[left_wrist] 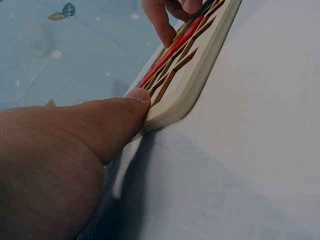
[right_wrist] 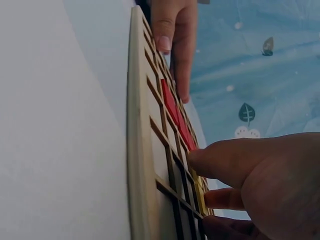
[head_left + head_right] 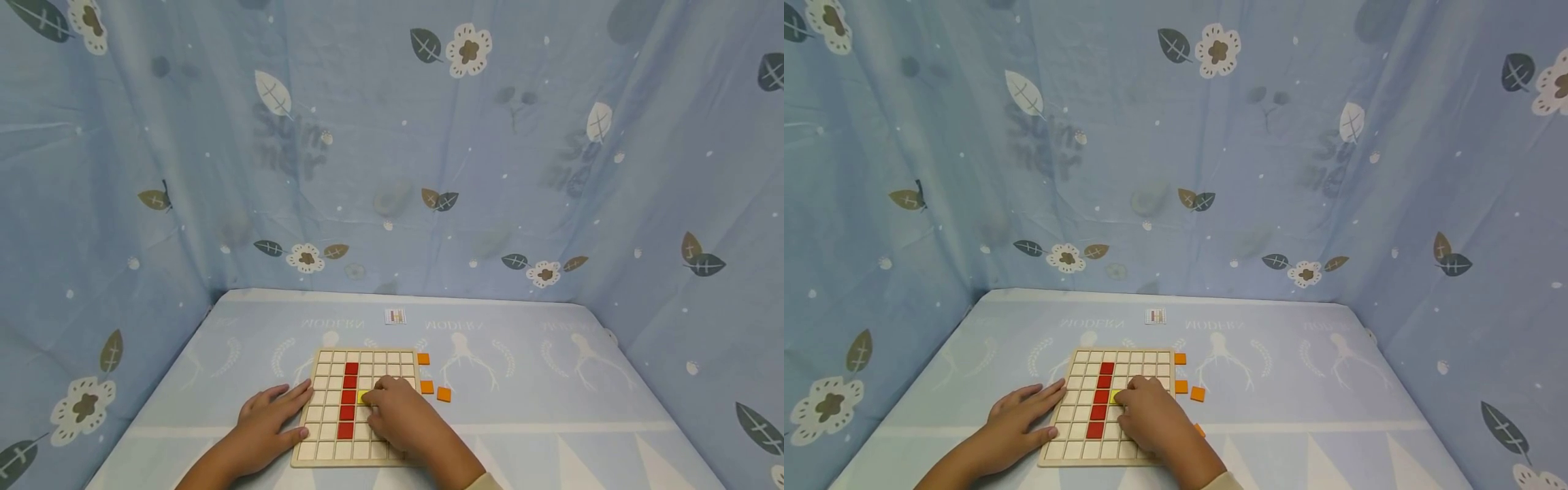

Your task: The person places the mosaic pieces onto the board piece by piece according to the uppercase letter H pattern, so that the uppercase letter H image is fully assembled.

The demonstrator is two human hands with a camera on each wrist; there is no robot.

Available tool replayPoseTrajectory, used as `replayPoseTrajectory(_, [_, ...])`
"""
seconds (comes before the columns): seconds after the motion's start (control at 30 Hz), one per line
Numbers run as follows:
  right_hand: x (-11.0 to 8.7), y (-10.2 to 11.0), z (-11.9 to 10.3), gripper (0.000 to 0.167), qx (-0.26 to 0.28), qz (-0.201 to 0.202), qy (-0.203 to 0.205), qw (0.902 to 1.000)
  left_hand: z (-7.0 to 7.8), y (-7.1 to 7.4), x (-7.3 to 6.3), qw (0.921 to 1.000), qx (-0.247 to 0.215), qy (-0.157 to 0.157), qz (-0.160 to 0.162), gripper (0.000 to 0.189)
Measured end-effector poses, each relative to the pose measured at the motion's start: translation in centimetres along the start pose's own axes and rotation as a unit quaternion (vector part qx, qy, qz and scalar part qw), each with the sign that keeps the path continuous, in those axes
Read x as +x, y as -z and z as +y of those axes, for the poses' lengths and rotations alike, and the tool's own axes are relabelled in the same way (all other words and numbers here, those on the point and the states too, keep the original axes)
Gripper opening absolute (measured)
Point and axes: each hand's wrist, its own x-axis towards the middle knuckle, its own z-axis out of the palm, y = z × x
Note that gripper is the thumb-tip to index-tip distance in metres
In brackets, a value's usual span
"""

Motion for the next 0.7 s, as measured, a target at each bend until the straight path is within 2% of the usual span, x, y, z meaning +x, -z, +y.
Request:
replayPoseTrajectory(0.13, [-0.2, 0.8, 0.9, 0.033, 0.058, 0.014, -0.026, 0.9979, 0.2, -0.1, 0.3, 1.0000, 0.003, -0.001, -0.004, 0.078])
replayPoseTrajectory(0.23, [-0.1, 2.0, 2.5, 0.036, 0.126, 0.043, -0.066, 0.9888, 0.2, 0.1, 0.3, 1.0000, 0.007, 0.003, -0.002, 0.079])
replayPoseTrajectory(0.3, [-0.2, 2.9, 3.9, 0.033, 0.148, 0.060, -0.104, 0.9815, 0.0, 0.2, 0.1, 1.0000, 0.008, 0.003, 0.000, 0.078])
replayPoseTrajectory(0.47, [-1.4, 3.9, 8.3, 0.020, 0.122, 0.038, -0.199, 0.9716, 0.0, 0.1, 0.1, 1.0000, 0.000, -0.005, 0.000, 0.078])
replayPoseTrajectory(0.53, [-2.0, 3.9, 9.7, 0.017, 0.115, 0.026, -0.211, 0.9702, 0.1, 0.0, 0.2, 1.0000, 0.002, 0.001, 0.000, 0.077])
replayPoseTrajectory(0.7, [-3.1, 3.7, 11.6, 0.022, 0.142, 0.011, -0.194, 0.9706, 0.0, -0.2, 0.3, 0.9999, 0.006, 0.010, -0.001, 0.077])
